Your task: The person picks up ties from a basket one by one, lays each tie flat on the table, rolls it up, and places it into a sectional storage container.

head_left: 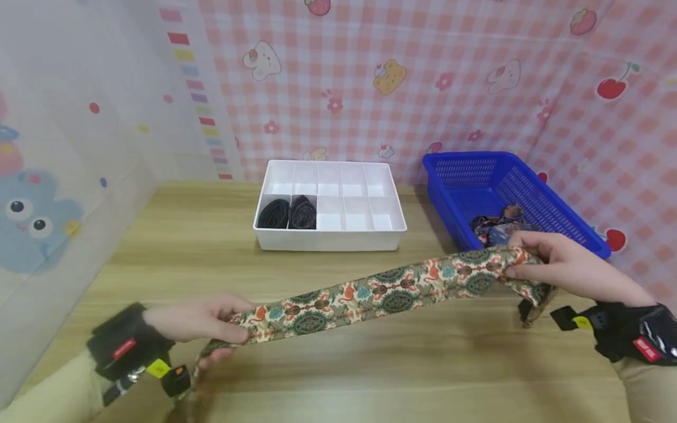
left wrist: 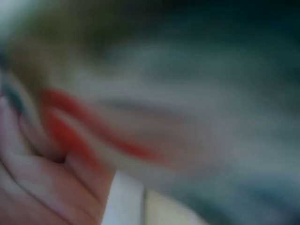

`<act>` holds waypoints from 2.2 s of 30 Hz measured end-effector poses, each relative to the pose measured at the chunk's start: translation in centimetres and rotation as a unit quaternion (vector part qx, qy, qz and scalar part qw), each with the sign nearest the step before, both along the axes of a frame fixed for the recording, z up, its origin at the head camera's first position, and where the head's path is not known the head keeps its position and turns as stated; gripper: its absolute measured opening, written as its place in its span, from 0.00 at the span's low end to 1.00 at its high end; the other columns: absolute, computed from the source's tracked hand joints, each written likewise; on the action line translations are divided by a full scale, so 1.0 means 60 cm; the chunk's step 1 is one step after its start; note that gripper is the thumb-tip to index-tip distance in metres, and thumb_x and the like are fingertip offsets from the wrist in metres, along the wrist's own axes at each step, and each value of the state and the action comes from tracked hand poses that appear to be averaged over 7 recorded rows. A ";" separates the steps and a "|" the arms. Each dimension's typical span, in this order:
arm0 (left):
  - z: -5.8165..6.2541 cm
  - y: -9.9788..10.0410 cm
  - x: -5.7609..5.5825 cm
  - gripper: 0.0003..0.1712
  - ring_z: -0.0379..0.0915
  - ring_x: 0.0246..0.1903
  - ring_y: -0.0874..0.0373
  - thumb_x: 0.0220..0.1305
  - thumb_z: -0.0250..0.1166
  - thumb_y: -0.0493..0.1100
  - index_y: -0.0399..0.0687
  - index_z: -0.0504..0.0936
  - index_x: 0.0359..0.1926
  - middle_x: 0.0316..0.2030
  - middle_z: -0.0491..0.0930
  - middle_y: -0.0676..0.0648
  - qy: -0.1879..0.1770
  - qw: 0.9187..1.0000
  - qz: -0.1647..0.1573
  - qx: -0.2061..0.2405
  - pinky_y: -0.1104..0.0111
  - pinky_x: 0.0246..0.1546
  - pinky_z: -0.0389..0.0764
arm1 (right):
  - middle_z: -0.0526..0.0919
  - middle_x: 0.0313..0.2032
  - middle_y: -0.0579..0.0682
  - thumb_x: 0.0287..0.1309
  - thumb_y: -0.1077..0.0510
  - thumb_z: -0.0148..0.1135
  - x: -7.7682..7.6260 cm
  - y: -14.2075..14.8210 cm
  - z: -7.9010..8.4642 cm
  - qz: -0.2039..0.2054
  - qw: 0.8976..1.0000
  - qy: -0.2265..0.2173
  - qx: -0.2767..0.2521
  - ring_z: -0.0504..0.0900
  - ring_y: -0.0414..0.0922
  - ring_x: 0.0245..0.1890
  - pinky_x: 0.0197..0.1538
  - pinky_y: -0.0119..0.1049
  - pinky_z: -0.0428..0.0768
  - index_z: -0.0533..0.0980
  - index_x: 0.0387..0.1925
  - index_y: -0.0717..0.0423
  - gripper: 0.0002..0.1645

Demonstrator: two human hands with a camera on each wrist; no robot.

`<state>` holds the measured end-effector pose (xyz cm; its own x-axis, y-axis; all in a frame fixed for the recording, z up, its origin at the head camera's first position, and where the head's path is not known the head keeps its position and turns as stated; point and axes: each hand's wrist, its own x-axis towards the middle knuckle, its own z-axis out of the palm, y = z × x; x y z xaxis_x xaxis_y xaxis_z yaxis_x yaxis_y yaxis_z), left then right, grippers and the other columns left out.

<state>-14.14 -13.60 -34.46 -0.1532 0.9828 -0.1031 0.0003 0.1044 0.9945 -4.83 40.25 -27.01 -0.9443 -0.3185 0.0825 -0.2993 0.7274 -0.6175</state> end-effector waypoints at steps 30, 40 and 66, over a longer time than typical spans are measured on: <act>-0.098 -0.152 -0.023 0.23 0.77 0.32 0.59 0.41 0.77 0.41 0.59 0.71 0.33 0.30 0.76 0.62 0.604 0.714 0.277 -0.223 0.48 0.37 0.76 | 0.65 0.17 0.32 0.48 0.54 0.73 0.036 0.081 -0.213 -0.013 0.990 -0.014 0.141 0.62 0.30 0.18 0.23 0.28 0.61 0.67 0.22 0.44 0.18; -0.116 -0.189 -0.030 0.26 0.75 0.41 0.58 0.44 0.77 0.41 0.50 0.80 0.48 0.42 0.81 0.55 0.565 0.760 0.286 -0.145 0.58 0.40 0.78 | 0.66 0.17 0.39 0.54 0.50 0.70 0.019 0.133 -0.236 -0.108 0.986 -0.056 0.118 0.63 0.34 0.17 0.24 0.31 0.62 0.72 0.29 0.52 0.15; -0.092 -0.195 -0.042 0.13 0.72 0.21 0.65 0.74 0.49 0.37 0.54 0.74 0.33 0.27 0.78 0.55 0.263 0.941 0.178 -0.118 0.66 0.23 0.75 | 0.68 0.22 0.44 0.69 0.63 0.52 -0.021 0.180 -0.231 -0.083 0.991 -0.102 -0.002 0.69 0.39 0.20 0.24 0.35 0.70 0.67 0.27 0.61 0.12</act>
